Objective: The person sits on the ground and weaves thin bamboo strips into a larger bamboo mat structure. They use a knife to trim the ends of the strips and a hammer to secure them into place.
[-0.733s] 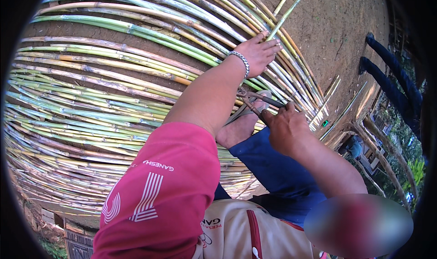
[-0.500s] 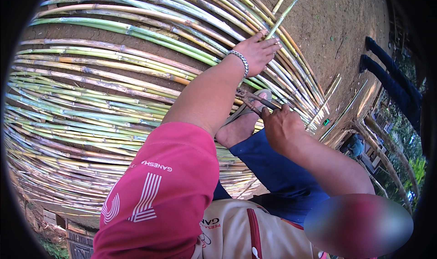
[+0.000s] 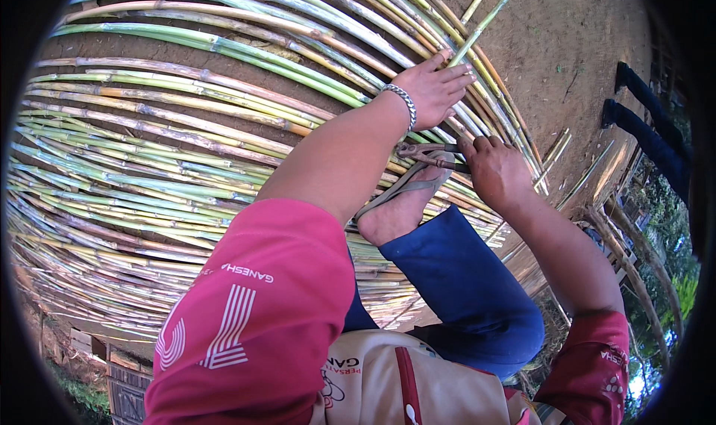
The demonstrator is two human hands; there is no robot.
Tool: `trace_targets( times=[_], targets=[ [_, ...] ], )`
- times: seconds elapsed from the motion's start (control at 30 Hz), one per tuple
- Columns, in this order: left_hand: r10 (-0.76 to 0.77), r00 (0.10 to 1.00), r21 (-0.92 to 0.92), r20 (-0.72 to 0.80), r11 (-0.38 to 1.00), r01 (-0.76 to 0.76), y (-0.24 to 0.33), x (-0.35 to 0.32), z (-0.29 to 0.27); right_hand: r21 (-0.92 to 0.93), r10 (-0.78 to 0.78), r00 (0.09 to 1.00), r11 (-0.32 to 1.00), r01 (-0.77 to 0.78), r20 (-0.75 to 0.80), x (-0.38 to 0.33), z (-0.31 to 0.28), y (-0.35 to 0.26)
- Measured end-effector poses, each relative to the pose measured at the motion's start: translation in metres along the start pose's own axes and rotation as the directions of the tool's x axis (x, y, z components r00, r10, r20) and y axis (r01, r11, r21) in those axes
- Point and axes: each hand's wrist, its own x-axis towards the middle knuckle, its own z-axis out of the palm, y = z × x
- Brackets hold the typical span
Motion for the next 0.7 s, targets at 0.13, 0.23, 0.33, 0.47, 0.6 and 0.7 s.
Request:
trace_targets(
  times=[0.13, 0.23, 0.33, 0.47, 0.6, 0.7],
  targets=[
    [0.002, 1.000, 0.010, -0.017, 1.000, -0.002, 0.001, 0.004, 0.001, 0.034, -0.090, 0.992, 0.995, 0.093, -0.084, 0.032, 0.034, 0.032],
    [0.001, 0.998, 0.022, -0.057, 1.000, 0.000, 0.003, 0.005, 0.006, 0.045, -0.183, 0.974, 0.981, 0.190, -0.137, 0.060, 0.046, 0.050],
    [0.010, 0.999, 0.077, -0.037, 0.997, -0.007, 0.002, 0.004, 0.004, 0.018, -0.256, 0.946, 0.964, 0.264, -0.197, 0.074, 0.046, 0.059],
    [-0.051, 0.991, -0.137, -0.121, 0.990, 0.035, 0.000, -0.001, -0.001, 0.021, -0.308, 0.914, 0.945, 0.325, -0.265, 0.084, 0.052, 0.064],
    [-0.461, 0.849, -0.590, -0.259, 0.771, 0.239, 0.016, -0.043, -0.022, 0.091, -0.285, 0.947, 0.950, 0.300, -0.146, 0.084, 0.041, 0.066],
    [-0.399, 0.917, -0.450, 0.004, 0.818, 0.358, 0.053, -0.096, -0.029, 0.135, -0.282, 0.949, 0.944, 0.301, -0.143, 0.081, 0.038, 0.069]
  ],
)
